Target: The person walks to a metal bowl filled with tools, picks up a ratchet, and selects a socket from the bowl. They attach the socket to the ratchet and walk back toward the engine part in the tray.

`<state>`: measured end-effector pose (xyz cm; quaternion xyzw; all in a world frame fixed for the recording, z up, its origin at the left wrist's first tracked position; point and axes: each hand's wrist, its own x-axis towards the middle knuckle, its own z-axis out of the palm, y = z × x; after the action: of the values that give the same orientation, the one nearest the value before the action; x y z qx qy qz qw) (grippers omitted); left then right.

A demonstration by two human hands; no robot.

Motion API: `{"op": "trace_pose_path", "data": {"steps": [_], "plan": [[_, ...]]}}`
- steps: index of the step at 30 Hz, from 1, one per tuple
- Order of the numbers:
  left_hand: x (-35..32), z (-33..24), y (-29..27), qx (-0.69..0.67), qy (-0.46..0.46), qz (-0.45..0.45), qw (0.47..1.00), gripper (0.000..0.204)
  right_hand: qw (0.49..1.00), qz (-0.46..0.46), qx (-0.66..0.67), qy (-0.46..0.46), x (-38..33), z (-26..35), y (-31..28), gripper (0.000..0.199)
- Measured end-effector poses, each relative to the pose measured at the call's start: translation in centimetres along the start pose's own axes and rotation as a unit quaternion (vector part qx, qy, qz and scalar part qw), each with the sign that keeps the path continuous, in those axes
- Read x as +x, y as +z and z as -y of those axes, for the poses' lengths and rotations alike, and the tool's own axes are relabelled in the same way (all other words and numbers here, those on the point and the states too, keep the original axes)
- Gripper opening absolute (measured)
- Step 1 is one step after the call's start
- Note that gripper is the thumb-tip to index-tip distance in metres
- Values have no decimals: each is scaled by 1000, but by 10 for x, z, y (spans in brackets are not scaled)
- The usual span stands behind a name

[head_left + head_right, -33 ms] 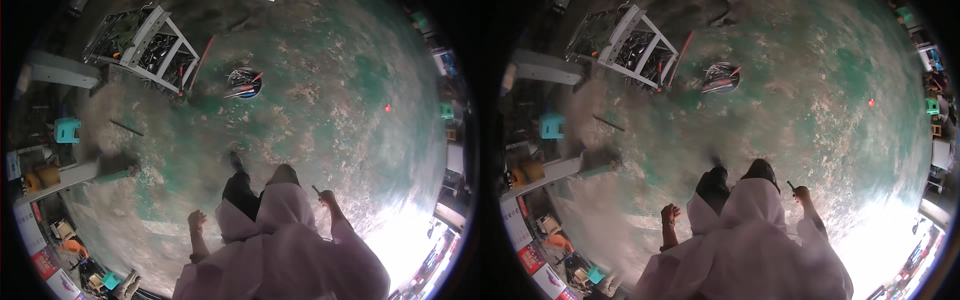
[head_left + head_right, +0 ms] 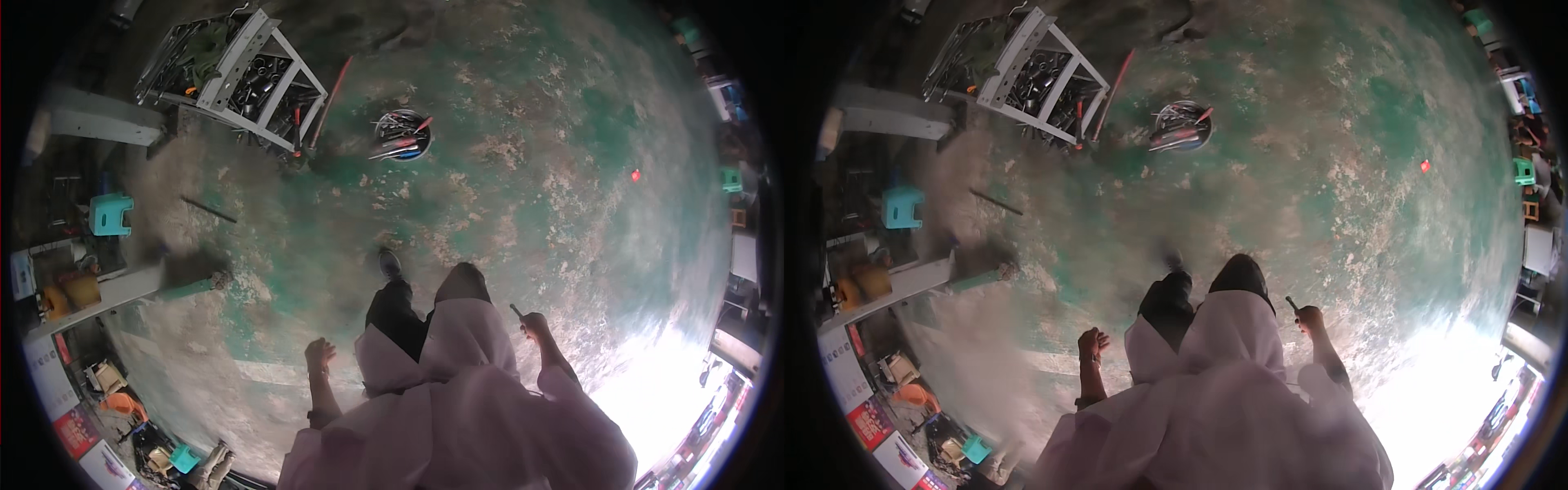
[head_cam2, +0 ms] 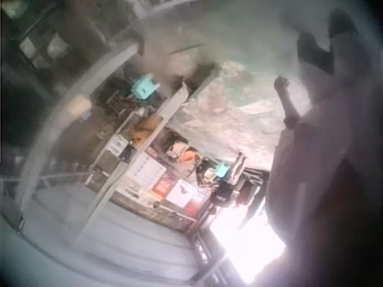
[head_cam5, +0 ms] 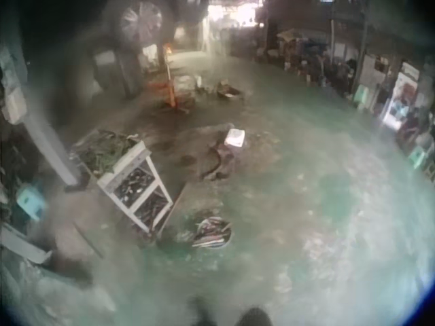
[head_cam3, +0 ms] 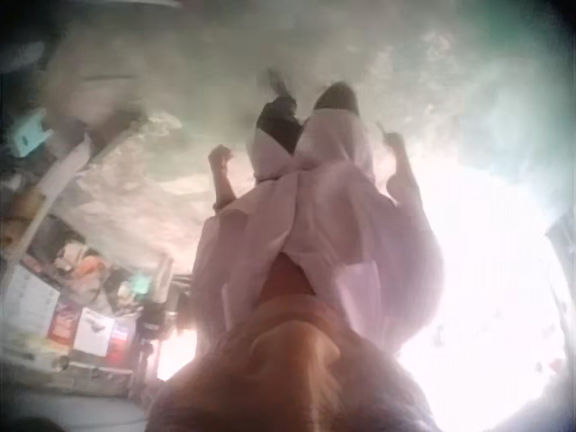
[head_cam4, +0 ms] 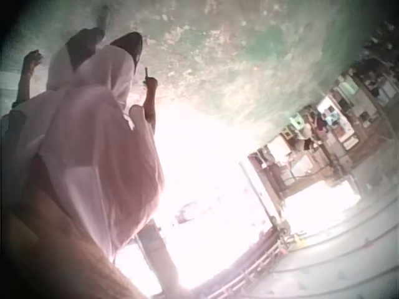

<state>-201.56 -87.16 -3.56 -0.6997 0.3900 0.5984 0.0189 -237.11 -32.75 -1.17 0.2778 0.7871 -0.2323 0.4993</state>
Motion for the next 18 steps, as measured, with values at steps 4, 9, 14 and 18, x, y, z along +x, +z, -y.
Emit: {"op": "trace_pose_path", "data": {"steps": [4,9,14,18], "plan": [[34,-105,7,88,20,28,996,34,999,1,50,4,-35,26,39,20],[52,-203,67,177,24,65,982,32,995,28,92,32,-28,55,69,23],[59,-263,132,146,61,91,983,21,997,66,30,1,13,97,80,26],[60,-304,169,153,48,128,979,23,997,66,15,-42,60,168,68,31]]}}
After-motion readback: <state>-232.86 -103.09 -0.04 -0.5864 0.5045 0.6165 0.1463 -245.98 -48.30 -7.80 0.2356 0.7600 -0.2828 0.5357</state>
